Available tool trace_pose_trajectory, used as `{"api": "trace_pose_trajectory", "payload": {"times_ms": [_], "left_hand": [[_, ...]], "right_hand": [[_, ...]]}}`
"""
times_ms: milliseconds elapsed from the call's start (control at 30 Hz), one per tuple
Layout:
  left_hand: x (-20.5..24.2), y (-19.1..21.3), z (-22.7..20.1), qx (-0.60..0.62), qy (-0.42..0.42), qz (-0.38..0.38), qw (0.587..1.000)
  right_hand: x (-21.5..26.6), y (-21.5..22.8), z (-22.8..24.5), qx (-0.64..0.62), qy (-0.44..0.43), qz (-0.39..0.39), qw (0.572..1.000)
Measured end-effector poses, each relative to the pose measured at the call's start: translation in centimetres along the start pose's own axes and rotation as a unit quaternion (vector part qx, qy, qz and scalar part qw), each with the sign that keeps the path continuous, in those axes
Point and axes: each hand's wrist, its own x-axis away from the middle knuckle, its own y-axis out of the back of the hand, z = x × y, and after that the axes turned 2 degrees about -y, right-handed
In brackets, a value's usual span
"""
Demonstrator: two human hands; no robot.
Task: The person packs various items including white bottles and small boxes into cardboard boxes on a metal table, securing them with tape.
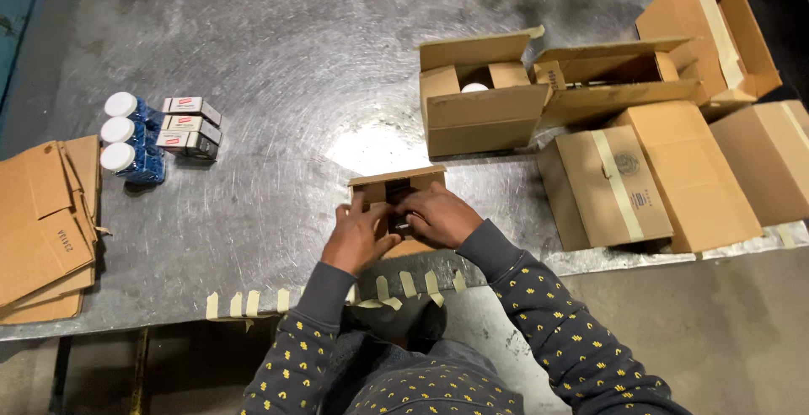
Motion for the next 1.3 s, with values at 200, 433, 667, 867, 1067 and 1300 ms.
{"api": "trace_pose_trajectory", "payload": {"times_ms": [200,433,667,867,1067,1300], "left_hand": [[2.8,2.0,-5.2,0.077,0.034,-0.031,0.996],[4.7,3.1,-6.3,0.106,0.033,-0.103,0.989],[6.0,2.7,-6.4,0.140,0.045,-0.147,0.978],[7.1,1.3,-6.7,0.160,0.043,-0.181,0.969],[8.2,0.6,-6.3,0.194,0.057,-0.199,0.959],[7.6,-2.0,-4.6,0.211,0.037,-0.239,0.947]], "right_hand": [[0.2,-2.3,-2.4,0.148,0.012,0.006,0.989],[1.3,-1.4,-4.7,0.252,0.041,-0.123,0.959],[-0.2,-5.0,-2.0,0.295,0.042,0.018,0.954],[-4.9,-7.2,0.0,0.213,-0.177,0.144,0.950],[-8.9,-11.7,-3.8,0.189,-0.308,0.186,0.914],[-10.8,-17.0,-11.1,0.190,-0.357,0.117,0.907]]}}
